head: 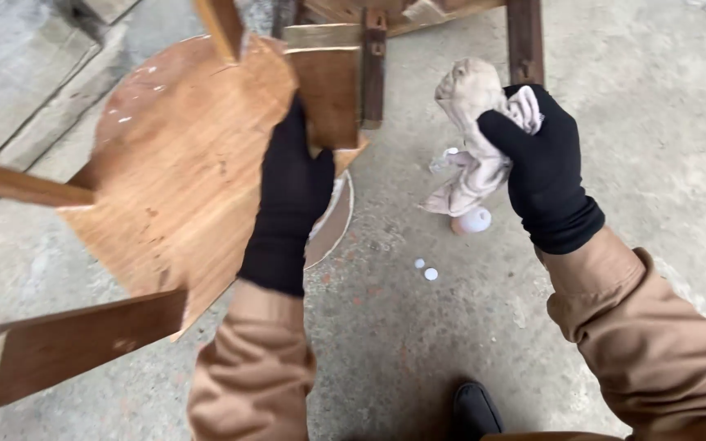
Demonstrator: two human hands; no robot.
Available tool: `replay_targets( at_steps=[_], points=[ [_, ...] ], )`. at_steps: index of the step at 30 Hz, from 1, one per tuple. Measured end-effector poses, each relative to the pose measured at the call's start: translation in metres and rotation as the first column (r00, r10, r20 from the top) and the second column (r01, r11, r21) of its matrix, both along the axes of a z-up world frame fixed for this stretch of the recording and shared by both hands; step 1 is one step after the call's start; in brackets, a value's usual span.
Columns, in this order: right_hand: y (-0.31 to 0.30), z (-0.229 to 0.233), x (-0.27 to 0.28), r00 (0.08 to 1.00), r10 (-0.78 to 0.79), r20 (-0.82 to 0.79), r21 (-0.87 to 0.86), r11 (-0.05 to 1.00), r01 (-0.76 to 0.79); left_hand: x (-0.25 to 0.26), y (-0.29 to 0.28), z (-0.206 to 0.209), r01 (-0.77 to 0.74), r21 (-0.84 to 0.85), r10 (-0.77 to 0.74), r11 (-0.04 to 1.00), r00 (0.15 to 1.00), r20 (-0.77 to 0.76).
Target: The recorder is polishing and cleaning several wooden stool components using a cloth and a spray bottle.
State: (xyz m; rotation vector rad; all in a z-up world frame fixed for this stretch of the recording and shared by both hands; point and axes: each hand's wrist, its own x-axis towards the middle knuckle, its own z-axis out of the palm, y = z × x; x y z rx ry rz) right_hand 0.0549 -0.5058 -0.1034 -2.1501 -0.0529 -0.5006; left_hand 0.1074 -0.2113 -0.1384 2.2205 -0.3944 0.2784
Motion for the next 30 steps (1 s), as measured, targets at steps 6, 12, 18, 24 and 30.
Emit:
replay_targets(
  at_steps=[6,12,18,24,30],
  points=[
    [-0.07,-0.023,-0.015,0.948,0.254,-0.19,0.893,0.446,0.059,-0.101,-0.079,0.014,-0.229,-0.016,0.223,0.973,0.93,0.292],
    [-0.108,-0.087,-0.043,0.914,0.188,-0.359,0.827,0.518,0.218,-0.124,-0.119,-0.106,0.071,0.025,-0.069,0.997,0.994,-0.091],
    [-0.121,-0.135,-0.066,0.822,0.222,-0.525,0.781,0.509,0.362,-0.137,-0.136,-0.166,0.087,0.027,-0.069,0.996,0.913,-0.401],
    [-0.114,-0.125,-0.057,0.78,0.107,-0.616,0.619,0.679,0.396,-0.118,-0.141,-0.202,0.05,0.046,-0.019,0.998,0.852,-0.523],
    [-0.118,-0.133,-0.059,0.792,-0.003,-0.611,0.459,0.814,0.357,-0.095,-0.153,-0.227,0.015,0.028,0.002,0.999,0.852,-0.524]
  ],
)
